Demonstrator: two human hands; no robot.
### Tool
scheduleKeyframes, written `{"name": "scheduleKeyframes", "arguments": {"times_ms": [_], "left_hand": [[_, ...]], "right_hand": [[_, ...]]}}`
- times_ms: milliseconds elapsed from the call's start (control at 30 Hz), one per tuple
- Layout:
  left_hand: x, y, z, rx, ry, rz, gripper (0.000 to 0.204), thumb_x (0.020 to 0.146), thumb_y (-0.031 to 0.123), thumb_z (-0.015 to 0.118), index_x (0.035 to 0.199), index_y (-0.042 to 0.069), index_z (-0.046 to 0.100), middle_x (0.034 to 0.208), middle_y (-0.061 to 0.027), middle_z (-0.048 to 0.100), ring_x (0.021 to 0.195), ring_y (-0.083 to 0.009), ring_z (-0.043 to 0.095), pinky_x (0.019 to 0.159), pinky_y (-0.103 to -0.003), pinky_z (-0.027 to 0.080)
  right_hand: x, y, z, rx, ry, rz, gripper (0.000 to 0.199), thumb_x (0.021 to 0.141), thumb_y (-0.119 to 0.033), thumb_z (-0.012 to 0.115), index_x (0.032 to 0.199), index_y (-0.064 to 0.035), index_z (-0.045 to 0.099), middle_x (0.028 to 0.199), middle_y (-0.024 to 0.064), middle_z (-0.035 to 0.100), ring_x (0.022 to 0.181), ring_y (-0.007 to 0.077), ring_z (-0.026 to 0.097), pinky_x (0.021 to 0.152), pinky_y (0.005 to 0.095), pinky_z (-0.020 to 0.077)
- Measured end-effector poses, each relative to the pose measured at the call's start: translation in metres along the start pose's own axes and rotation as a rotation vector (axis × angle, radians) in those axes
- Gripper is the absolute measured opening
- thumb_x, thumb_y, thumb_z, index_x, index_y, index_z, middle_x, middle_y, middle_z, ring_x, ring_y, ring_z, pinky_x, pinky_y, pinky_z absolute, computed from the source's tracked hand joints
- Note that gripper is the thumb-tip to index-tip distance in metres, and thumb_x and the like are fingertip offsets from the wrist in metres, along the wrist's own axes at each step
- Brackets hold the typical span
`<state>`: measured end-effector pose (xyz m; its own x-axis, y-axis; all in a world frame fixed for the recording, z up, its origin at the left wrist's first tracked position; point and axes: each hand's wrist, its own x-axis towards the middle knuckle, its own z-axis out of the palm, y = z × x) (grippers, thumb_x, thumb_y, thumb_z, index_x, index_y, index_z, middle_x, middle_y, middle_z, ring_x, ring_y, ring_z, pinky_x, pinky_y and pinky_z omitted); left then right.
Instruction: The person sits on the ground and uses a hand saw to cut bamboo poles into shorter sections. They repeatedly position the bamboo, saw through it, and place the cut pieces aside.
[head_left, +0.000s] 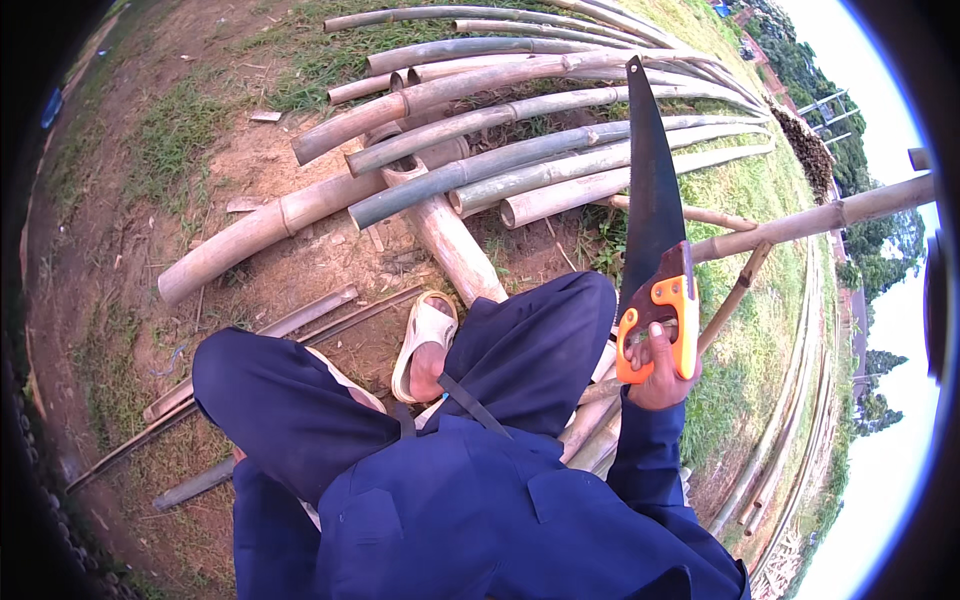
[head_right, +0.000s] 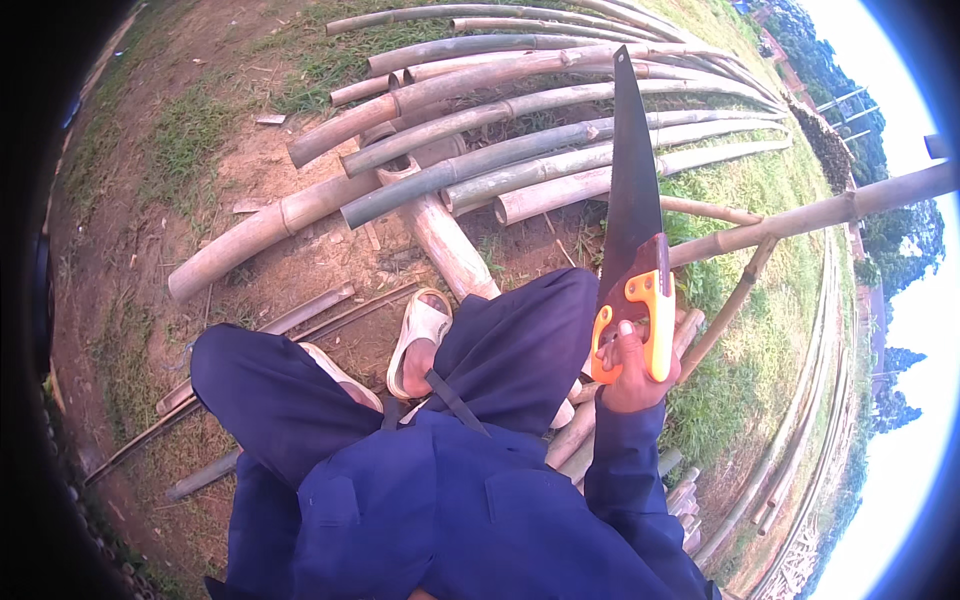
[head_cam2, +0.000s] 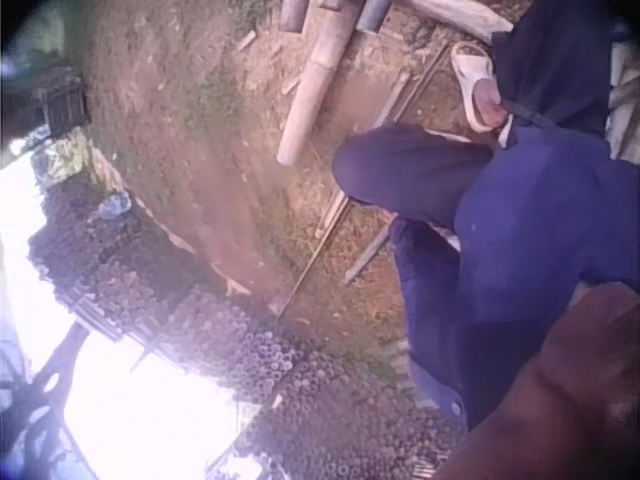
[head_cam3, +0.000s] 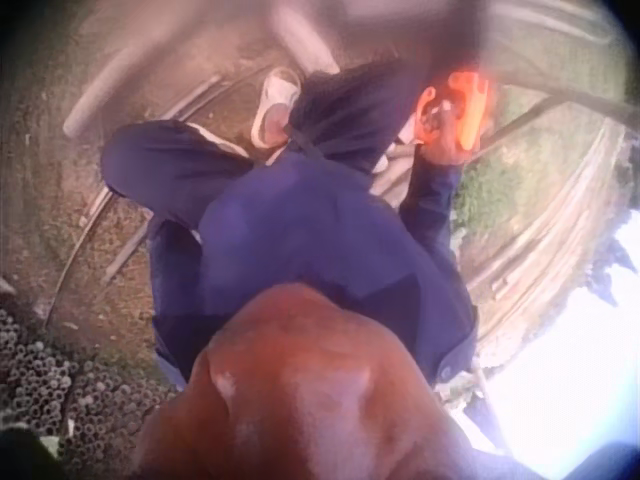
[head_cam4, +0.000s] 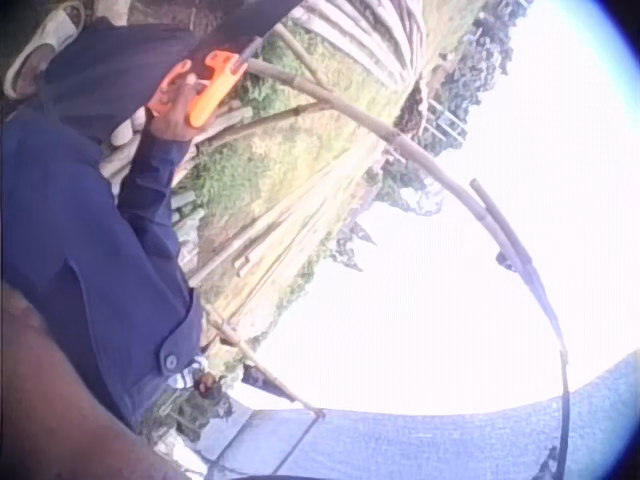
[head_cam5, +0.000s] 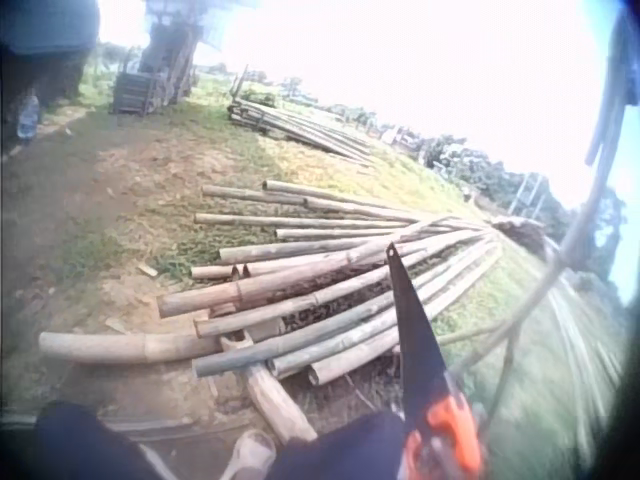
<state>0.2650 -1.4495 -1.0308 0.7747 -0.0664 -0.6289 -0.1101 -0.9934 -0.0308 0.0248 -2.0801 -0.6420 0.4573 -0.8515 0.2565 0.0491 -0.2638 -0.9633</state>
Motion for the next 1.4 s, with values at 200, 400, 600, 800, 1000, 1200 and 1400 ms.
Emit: {"name": "scheduleKeyframes", "arguments": {"times_ms": [200,400,600,800,1000,1200,1400], "left_hand": [[0.025,0.015,-0.014,-0.104,0.086,-0.031,0.063,0.089,0.030,0.078,0.144,0.013,0.052,0.106,-0.0155,0.072,0.093,-0.0277,0.072,0.080,-0.039,0.055],[0.058,0.013,-0.063,-0.423,0.392,-0.044,0.063,0.091,0.032,0.077,0.144,0.012,0.051,0.104,-0.0153,0.072,0.088,-0.0260,0.071,0.076,-0.037,0.055],[0.131,0.042,-0.233,-0.713,0.876,0.285,0.064,0.092,0.034,0.077,0.145,0.010,0.050,0.102,-0.0150,0.071,0.084,-0.0244,0.071,0.072,-0.035,0.055],[0.097,0.183,-0.403,-0.686,0.779,0.483,0.060,0.090,0.040,0.081,0.135,0.007,0.059,0.100,-0.0136,0.075,0.089,-0.0217,0.072,0.083,-0.036,0.057],[0.053,0.340,-0.403,-0.709,0.691,0.665,0.042,0.088,0.032,0.083,0.118,0.005,0.071,0.092,-0.0108,0.075,0.085,-0.0196,0.072,0.080,-0.035,0.059],[0.069,0.428,-0.299,-0.366,0.491,0.623,0.068,0.079,0.042,0.087,0.132,0.007,0.063,0.121,-0.0149,0.071,0.114,-0.0324,0.068,0.102,-0.041,0.053],[0.098,0.480,-0.267,0.090,0.468,0.544,0.101,0.059,0.055,0.093,0.136,0.007,0.050,0.135,-0.0149,0.059,0.130,-0.0301,0.056,0.110,-0.043,0.044]], "right_hand": [[-0.001,0.015,-0.073,-0.295,0.137,0.028,0.012,0.096,-0.003,0.070,0.089,-0.0005,0.061,0.062,0.0049,0.059,0.048,0.0107,0.054,0.049,0.0277,0.0468],[-0.031,0.046,-0.111,-0.269,0.255,0.244,0.010,0.095,-0.005,0.072,0.090,0.0002,0.064,0.058,0.0037,0.058,0.044,0.0115,0.053,0.045,0.0277,0.0465],[-0.040,0.061,-0.116,-0.126,0.282,0.279,0.009,0.095,-0.005,0.071,0.097,0.0018,0.065,0.062,0.0032,0.059,0.044,0.0109,0.052,0.043,0.0276,0.0425],[-0.048,0.068,-0.116,-0.022,0.273,0.273,0.004,0.093,0.000,0.065,0.093,0.0014,0.061,0.063,0.0048,0.059,0.048,0.0109,0.053,0.048,0.0275,0.0452],[-0.050,0.094,-0.111,0.000,0.250,0.300,0.018,0.091,0.005,0.062,0.109,0.0034,0.060,0.072,0.0057,0.061,0.052,0.0108,0.054,0.049,0.0257,0.0440],[-0.051,0.133,-0.092,-0.393,0.139,0.204,0.013,0.093,-0.003,0.066,0.104,0.0014,0.060,0.081,0.0092,0.061,0.063,0.0206,0.060,0.060,0.0363,0.0495],[-0.049,0.201,-0.081,-0.922,-0.002,0.004,0.029,0.086,-0.013,0.073,0.109,-0.0040,0.058,0.089,0.0227,0.065,0.080,0.0473,0.066,0.069,0.0544,0.0535]]}}
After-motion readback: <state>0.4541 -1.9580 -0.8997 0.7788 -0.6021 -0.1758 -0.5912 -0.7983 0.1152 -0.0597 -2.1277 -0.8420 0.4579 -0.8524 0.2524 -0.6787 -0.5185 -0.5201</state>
